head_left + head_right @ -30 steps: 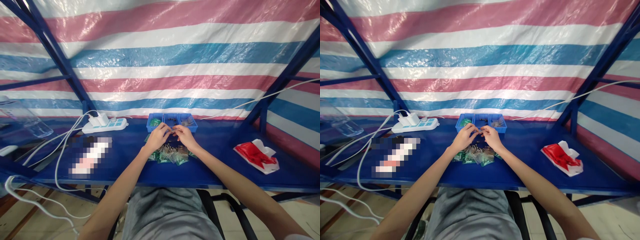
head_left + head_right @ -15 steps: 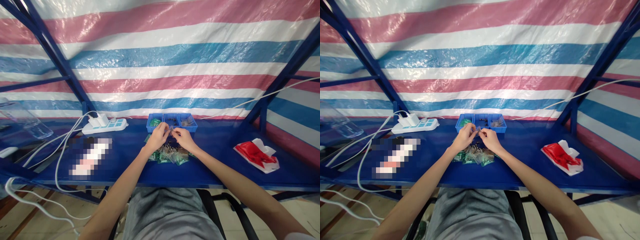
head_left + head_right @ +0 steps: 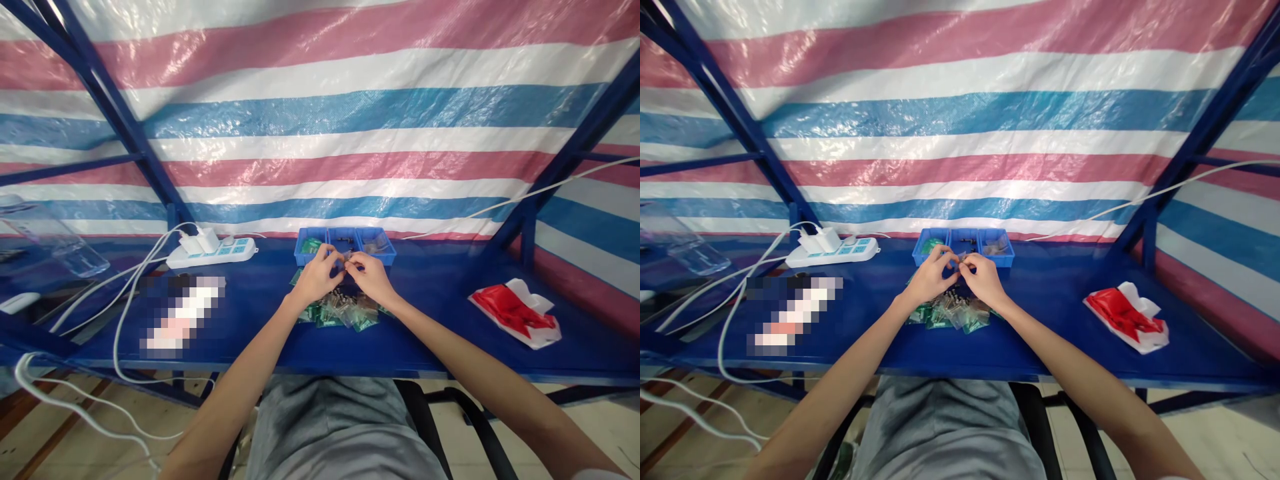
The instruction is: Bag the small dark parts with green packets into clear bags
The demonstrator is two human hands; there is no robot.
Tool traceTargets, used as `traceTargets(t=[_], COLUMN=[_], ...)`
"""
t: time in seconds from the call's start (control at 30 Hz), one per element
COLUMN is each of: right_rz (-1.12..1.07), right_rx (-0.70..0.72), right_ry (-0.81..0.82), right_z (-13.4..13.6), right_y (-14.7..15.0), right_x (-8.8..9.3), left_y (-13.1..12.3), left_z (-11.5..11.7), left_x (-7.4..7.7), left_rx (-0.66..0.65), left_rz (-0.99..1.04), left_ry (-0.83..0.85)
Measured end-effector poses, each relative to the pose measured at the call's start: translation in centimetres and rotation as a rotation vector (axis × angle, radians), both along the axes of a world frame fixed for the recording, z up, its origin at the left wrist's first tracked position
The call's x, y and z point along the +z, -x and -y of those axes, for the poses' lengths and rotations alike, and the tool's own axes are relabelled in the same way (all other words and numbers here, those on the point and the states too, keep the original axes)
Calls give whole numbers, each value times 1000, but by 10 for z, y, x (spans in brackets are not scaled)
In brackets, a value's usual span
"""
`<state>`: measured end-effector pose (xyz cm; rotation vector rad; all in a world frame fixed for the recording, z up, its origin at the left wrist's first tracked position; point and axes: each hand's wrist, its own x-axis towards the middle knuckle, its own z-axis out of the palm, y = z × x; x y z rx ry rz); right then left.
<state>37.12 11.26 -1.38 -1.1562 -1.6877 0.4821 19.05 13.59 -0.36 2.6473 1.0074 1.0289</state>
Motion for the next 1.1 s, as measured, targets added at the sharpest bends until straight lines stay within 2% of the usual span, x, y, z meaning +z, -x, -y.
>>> traceTargets(t=[0.2, 0.43, 0.57, 0.7, 0.8, 0.87, 0.93, 1.03, 1.1], right_rz=[-47, -105, -213, -283, -305, -232, -48, 198, 284], right_rx=[33, 39, 20, -45, -87, -121, -211, -340, -318], right_ry=[21, 111, 136, 77, 61, 113, 149, 49, 6], right_z=[4, -2, -6, -11, -21, -28, -35, -38, -37], right_y=[1, -2, -15, -35, -49, -57, -64, -68, -67], right_x=[4, 3, 16, 31, 30, 24, 18, 15, 18], left_y=[1, -1, -1, 1, 1, 1, 1, 1, 1], left_z=[-3, -1, -1, -1, -2, -2, -3, -3, -3], left_x=[-1, 3, 4, 4, 3, 3, 2, 2, 2], left_rx=[15, 80, 120, 125, 116, 112, 108, 107, 112], left_rz=[4, 27, 78, 65, 27, 10, 5, -1, -8], left_ry=[0, 79, 6, -15, -26, -27, -22, -12, -8])
